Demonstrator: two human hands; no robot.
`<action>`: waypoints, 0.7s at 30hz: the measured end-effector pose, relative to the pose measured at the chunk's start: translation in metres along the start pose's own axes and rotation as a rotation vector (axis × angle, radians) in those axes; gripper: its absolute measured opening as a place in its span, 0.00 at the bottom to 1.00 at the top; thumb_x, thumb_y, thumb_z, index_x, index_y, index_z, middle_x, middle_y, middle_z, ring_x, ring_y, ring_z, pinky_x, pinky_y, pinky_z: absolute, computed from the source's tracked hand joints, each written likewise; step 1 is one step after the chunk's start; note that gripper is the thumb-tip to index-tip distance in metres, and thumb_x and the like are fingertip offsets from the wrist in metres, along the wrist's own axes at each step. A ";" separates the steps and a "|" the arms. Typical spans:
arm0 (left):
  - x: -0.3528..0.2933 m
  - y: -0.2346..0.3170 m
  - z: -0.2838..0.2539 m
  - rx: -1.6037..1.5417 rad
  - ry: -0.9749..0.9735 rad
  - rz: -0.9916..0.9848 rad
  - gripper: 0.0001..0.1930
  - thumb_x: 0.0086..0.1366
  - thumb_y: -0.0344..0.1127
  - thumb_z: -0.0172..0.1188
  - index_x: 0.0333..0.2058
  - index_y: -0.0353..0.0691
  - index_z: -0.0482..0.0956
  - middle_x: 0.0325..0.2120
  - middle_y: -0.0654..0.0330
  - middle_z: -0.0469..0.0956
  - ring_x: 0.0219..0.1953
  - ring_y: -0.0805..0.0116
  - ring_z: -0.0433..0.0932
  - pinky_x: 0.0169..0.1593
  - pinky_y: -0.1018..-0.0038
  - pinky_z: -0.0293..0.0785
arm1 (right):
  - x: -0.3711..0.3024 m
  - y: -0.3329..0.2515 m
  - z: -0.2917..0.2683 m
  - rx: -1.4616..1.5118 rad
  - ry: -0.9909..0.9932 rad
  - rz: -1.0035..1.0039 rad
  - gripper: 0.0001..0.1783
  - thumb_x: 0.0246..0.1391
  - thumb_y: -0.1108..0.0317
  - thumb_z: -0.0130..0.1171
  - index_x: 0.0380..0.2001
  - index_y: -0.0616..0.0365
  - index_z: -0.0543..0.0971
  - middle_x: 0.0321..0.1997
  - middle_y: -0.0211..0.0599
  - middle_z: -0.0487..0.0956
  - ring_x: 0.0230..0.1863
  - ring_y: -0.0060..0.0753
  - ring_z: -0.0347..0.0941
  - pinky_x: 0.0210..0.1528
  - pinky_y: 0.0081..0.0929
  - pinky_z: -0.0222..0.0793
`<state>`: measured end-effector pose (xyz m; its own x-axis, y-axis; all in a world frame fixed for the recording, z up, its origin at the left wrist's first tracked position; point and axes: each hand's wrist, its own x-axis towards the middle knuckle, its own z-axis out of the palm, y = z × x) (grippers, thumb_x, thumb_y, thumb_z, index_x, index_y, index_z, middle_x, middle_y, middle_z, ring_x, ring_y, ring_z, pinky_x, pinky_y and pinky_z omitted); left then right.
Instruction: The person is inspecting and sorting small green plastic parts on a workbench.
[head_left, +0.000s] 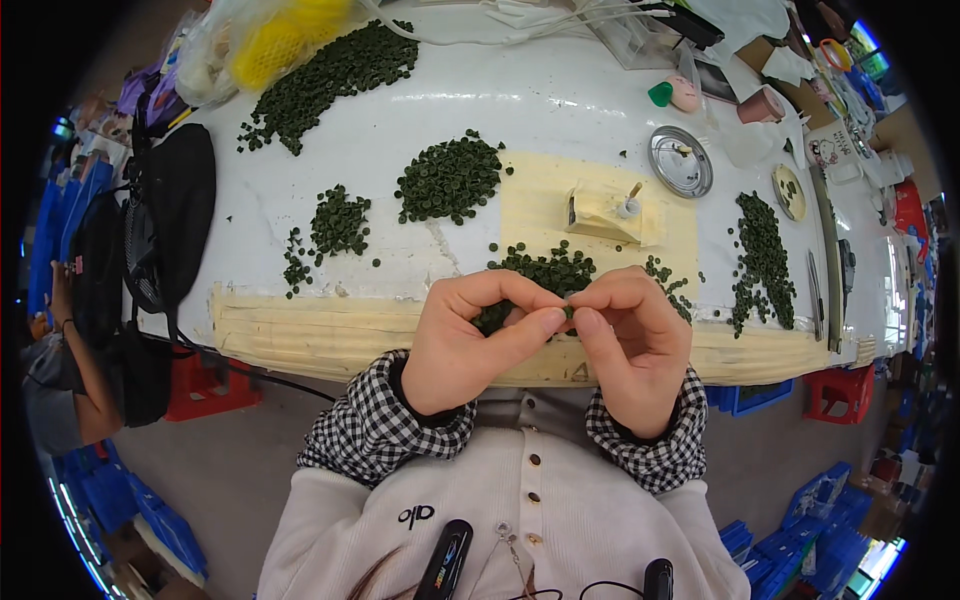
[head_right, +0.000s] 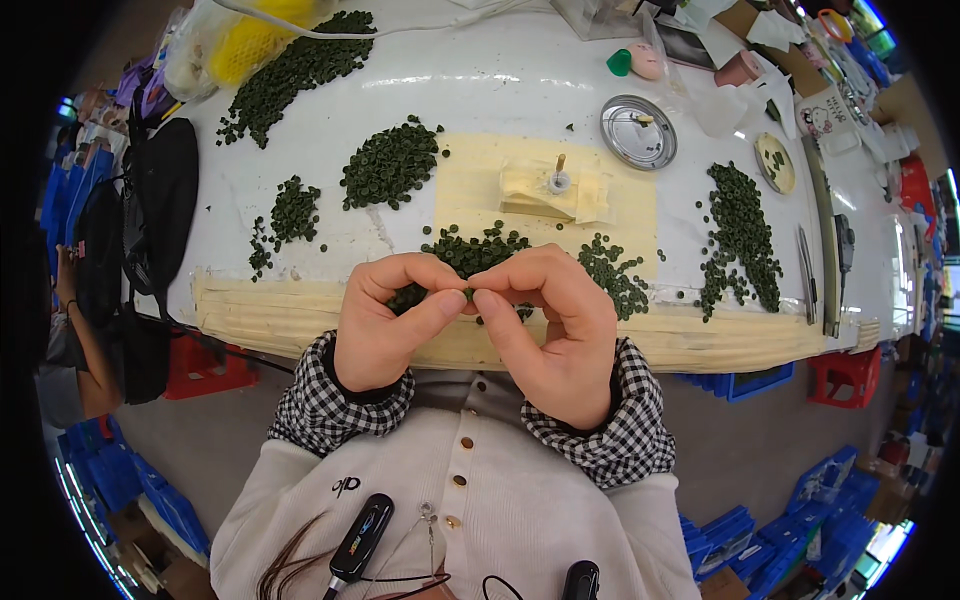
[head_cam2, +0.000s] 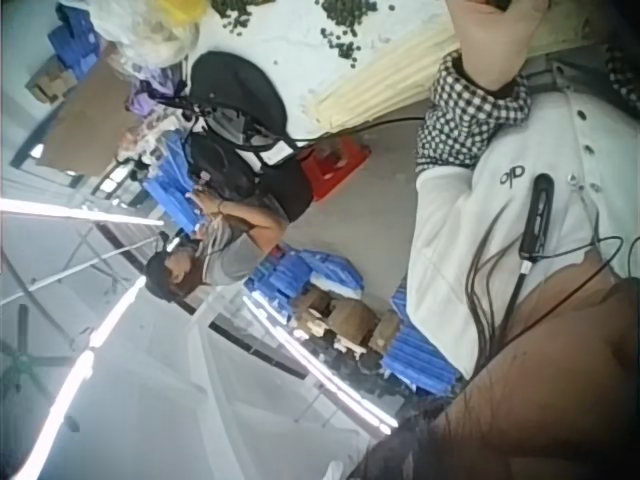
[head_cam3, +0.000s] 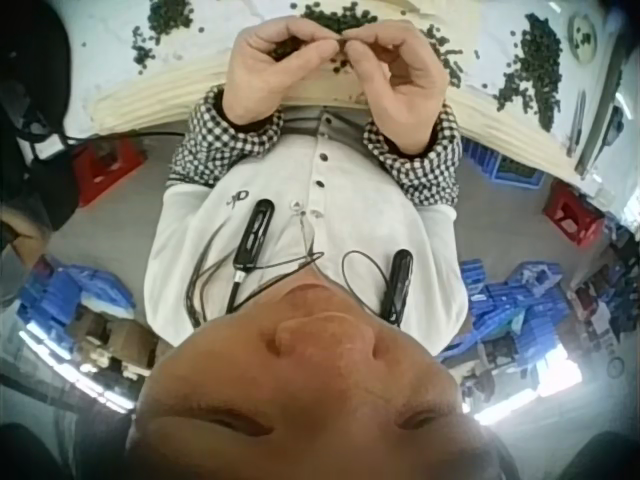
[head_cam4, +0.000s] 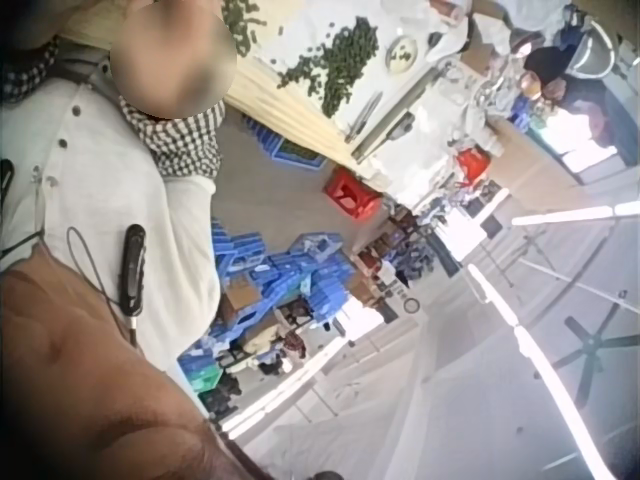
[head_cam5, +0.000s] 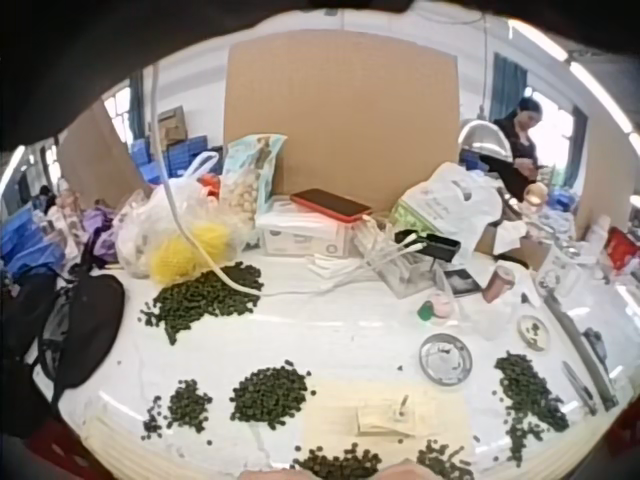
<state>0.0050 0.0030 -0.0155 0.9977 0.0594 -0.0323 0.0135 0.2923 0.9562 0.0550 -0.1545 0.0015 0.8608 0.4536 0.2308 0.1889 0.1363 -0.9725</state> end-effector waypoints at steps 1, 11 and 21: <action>0.000 0.001 0.001 0.011 0.002 -0.002 0.05 0.57 0.26 0.59 0.32 0.31 0.78 0.22 0.71 0.72 0.25 0.86 0.63 0.29 0.87 0.61 | 0.000 -0.001 0.000 -0.004 0.001 0.009 0.08 0.48 0.83 0.55 0.34 0.68 0.75 0.33 0.38 0.73 0.35 0.23 0.74 0.38 0.17 0.71; -0.001 0.002 0.001 0.011 0.024 0.041 0.03 0.58 0.26 0.58 0.30 0.32 0.78 0.20 0.72 0.71 0.24 0.87 0.62 0.28 0.87 0.60 | 0.000 0.002 0.000 -0.133 0.014 -0.039 0.06 0.45 0.82 0.57 0.30 0.66 0.76 0.30 0.36 0.75 0.31 0.23 0.72 0.34 0.17 0.67; -0.001 0.002 0.004 0.039 0.049 0.048 0.04 0.57 0.26 0.58 0.31 0.32 0.78 0.21 0.71 0.73 0.23 0.87 0.62 0.27 0.87 0.60 | -0.001 0.000 0.003 0.026 0.059 0.061 0.07 0.45 0.83 0.57 0.31 0.66 0.76 0.32 0.36 0.75 0.32 0.22 0.73 0.36 0.16 0.68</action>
<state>0.0042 -0.0003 -0.0129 0.9928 0.1195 0.0001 -0.0303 0.2504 0.9677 0.0525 -0.1524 0.0013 0.8969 0.4089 0.1684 0.1240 0.1331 -0.9833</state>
